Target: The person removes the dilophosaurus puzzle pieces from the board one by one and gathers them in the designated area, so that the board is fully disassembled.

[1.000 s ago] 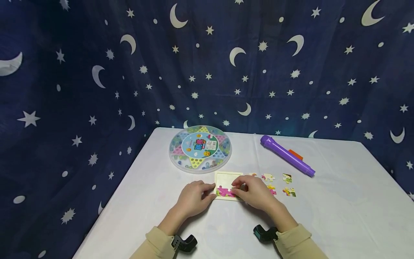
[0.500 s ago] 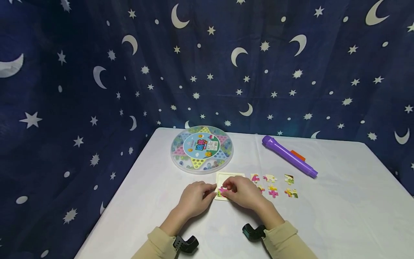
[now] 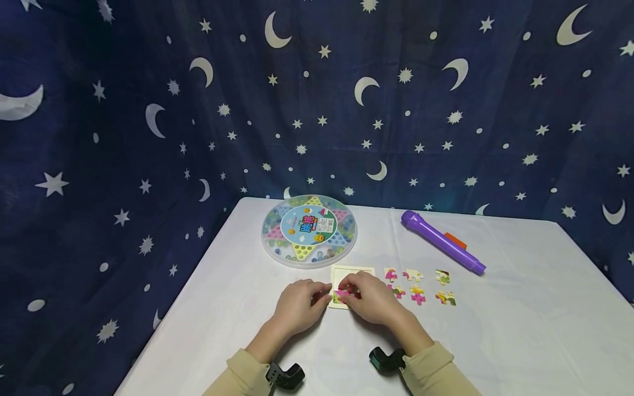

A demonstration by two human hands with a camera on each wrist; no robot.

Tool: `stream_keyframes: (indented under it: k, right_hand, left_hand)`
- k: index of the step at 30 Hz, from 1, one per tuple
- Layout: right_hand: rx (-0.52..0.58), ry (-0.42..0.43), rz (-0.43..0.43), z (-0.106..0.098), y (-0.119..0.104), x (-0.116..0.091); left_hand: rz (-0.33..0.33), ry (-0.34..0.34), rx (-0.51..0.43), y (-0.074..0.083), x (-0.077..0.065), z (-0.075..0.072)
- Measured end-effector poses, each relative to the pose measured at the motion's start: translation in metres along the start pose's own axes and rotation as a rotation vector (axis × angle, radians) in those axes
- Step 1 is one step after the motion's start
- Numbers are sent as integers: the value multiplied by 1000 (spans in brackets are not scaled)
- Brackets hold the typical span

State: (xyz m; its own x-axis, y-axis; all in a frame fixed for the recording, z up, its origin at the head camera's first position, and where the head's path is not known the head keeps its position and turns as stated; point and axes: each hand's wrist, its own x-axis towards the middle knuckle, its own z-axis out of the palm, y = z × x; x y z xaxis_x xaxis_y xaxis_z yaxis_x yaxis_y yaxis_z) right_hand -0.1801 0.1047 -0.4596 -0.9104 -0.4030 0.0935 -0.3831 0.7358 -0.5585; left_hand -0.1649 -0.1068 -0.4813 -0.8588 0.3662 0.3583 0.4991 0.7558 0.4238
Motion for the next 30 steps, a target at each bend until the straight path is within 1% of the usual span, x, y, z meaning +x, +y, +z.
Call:
stream_keyframes:
  k: [7, 15, 21, 25, 30]
  right_hand:
    - [10, 14, -5, -2, -2, -1]
    - [41, 14, 7, -3, -3, -3]
    - [8, 21, -1, -2, -6, -4]
    - [-25, 7, -1, -1, -7, -5]
    - [-57, 5, -21, -1, -8, -5]
  left_hand:
    - [13, 24, 9, -1, 2, 1]
    - [6, 19, 7, 0, 0, 1]
    - [4, 17, 8, 0, -1, 2]
    - [7, 16, 12, -1, -1, 2]
    - [14, 17, 18, 0, -1, 1]
